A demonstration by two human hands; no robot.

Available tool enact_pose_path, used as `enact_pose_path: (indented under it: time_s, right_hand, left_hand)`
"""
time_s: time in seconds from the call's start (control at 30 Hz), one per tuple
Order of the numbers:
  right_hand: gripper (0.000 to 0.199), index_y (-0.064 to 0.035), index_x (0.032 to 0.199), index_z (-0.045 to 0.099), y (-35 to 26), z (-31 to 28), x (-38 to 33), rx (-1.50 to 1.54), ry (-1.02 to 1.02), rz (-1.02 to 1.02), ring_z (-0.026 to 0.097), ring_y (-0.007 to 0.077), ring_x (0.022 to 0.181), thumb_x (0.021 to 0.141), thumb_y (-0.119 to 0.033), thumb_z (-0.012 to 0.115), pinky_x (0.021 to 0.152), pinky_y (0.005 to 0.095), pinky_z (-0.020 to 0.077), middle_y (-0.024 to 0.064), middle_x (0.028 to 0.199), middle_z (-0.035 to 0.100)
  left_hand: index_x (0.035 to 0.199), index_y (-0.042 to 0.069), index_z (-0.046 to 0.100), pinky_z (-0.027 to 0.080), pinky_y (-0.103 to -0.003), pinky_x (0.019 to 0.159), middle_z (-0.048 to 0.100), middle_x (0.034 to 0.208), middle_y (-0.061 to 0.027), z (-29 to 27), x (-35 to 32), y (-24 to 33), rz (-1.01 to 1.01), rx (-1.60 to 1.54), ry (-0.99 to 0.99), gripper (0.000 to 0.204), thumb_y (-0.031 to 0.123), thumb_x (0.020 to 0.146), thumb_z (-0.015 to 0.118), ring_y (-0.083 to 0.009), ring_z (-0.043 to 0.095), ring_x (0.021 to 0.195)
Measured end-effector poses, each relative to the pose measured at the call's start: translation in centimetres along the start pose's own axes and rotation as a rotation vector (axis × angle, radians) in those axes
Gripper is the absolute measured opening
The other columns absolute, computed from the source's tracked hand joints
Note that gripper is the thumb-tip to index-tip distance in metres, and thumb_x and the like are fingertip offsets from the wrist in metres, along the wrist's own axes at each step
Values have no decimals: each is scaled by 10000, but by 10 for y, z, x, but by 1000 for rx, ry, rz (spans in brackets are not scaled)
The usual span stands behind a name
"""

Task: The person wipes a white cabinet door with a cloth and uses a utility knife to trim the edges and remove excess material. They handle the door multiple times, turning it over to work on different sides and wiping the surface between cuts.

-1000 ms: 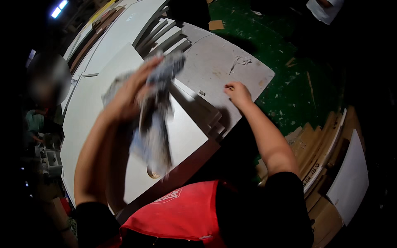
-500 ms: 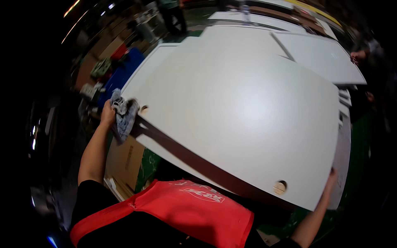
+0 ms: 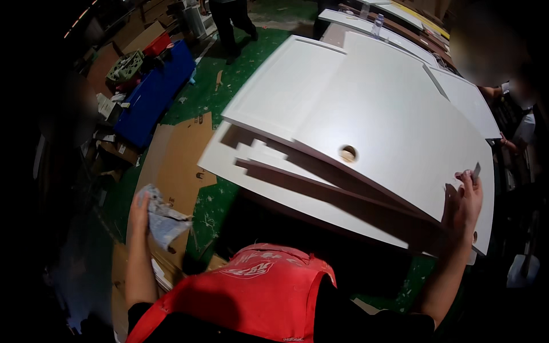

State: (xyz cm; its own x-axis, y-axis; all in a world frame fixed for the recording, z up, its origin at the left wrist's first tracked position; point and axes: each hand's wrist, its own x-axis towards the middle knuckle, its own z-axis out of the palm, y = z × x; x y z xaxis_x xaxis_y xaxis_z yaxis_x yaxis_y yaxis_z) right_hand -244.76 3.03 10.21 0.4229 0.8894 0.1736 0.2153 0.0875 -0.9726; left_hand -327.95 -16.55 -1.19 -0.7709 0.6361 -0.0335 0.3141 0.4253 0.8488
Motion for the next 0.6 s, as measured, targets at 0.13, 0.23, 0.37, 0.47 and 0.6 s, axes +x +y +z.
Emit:
enact_pose_path:
  time_s: [0.13,0.23,0.37,0.47,0.6]
  right_hand:
    - [150,-53,1063,588,-11,67,-25,129,206,76,321,-5,458,973,-167,627,386,167,224,61,927,660]
    - [151,-43,1037,586,-10,88,-39,208,213,91,312,4,415,976,-175,624,366,181,228,76,909,654]
    - [169,-57,1104,602,-61,209,-73,149,95,127,322,1,469,986,-178,607,417,165,254,34,887,642]
    - [208,-78,1166,606,-108,308,-96,37,53,100,330,-19,520,980,-171,606,439,151,234,13,881,640]
    - [257,-61,1166,598,-169,425,-77,-44,-194,9,338,-21,497,966,-221,620,427,148,217,27,863,665]
  left_hand:
    - [1238,-12,619,471,-299,916,672,1150,-89,24,56,47,36,-300,-253,399,264,953,657,-168,619,1034]
    - [1208,-2,629,460,-292,922,660,1135,-87,47,130,87,119,-485,-423,344,227,953,642,-185,613,1034]
    - [1151,-8,631,432,-341,988,598,1153,-133,50,237,59,864,683,-325,295,199,942,611,-276,568,1115]
    - [1160,9,633,473,-345,949,640,1117,-101,20,283,90,338,-258,-674,288,224,972,594,-231,621,1039]
    - [1170,-8,637,512,-373,861,700,1085,-168,-24,396,13,139,396,-647,283,183,982,545,-271,675,1022]
